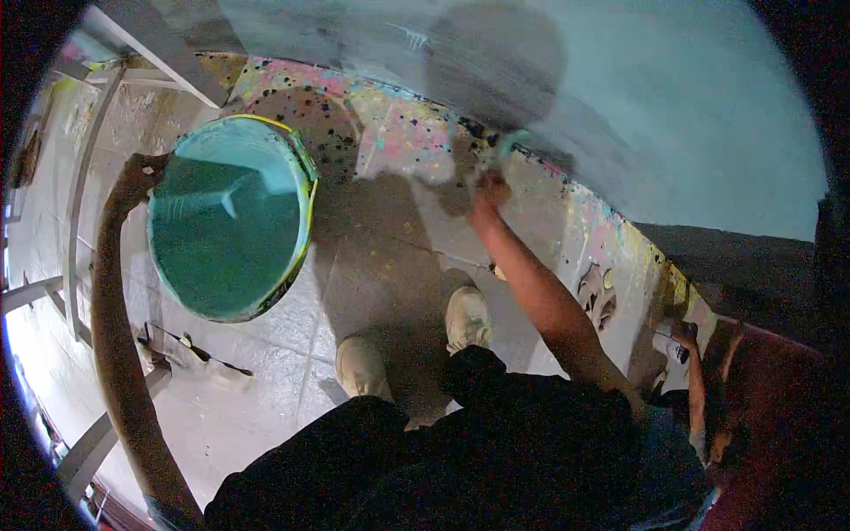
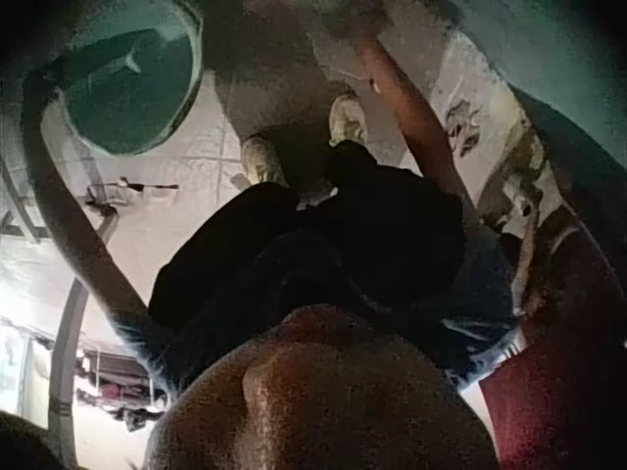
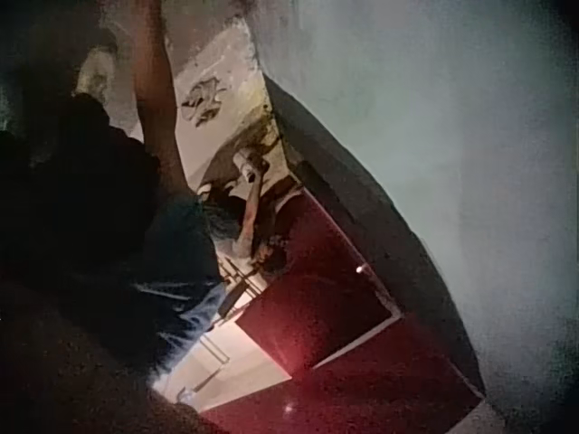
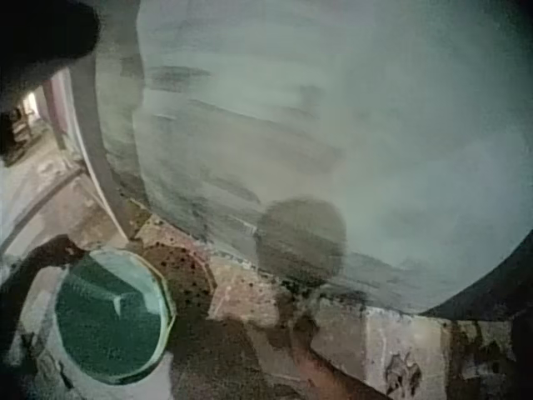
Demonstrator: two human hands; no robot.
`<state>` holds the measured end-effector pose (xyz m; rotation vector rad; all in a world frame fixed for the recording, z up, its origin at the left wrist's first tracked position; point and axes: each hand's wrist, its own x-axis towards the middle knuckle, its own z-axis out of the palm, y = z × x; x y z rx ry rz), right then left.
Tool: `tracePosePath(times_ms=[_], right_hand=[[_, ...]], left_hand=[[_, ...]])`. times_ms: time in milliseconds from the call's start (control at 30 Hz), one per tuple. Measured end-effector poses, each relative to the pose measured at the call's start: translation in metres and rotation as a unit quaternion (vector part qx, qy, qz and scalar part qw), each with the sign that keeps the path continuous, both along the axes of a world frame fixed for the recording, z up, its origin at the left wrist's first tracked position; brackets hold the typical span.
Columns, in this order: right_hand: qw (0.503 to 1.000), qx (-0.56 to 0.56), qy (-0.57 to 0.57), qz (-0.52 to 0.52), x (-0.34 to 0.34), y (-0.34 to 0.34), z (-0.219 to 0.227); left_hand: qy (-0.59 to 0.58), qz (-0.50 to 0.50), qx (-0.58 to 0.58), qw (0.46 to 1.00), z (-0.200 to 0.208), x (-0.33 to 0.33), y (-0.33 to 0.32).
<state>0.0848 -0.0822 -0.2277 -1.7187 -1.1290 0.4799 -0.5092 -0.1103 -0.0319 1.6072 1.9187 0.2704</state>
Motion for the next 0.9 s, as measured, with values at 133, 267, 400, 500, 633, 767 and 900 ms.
tracePosePath(times_ms=[133, 267, 400, 500, 633, 767, 900], right_hand=[[0.988, 0.102, -0.059, 0.104, -0.123, 0.015, 0.017], [0.957, -0.170, 0.077, 0.223, -0.194, 0.033, 0.021], [0.983, -0.066, 0.006, 0.170, -0.214, 0.050, 0.030], [0.990, -0.055, -0.109, 0.074, -0.146, 0.088, -0.043], [0.985, -0.065, 0.055, 0.150, -0.094, 0.021, 0.006], [0.986, -0.015, 0.162, 0.024, 0.036, -0.016, -0.028], [0.967, -0.003, 0.249, -0.049, 0.054, -0.041, 0.006]], left_hand=[[0.005, 0.091, 0.031, 0.995, 0.003, -0.004, -0.017], [0.024, 0.075, -0.023, 0.997, 0.024, 0.010, -0.015], [0.013, 0.057, -0.078, 0.995, 0.014, -0.004, -0.014], [-0.007, 0.043, -0.046, 0.998, 0.011, 0.009, 0.006], [0.041, 0.069, -0.058, 0.995, 0.020, -0.002, -0.017], [-0.002, 0.081, -0.052, 0.995, 0.017, 0.003, -0.009], [-0.024, 0.065, -0.091, 0.993, 0.029, 0.007, -0.010]])
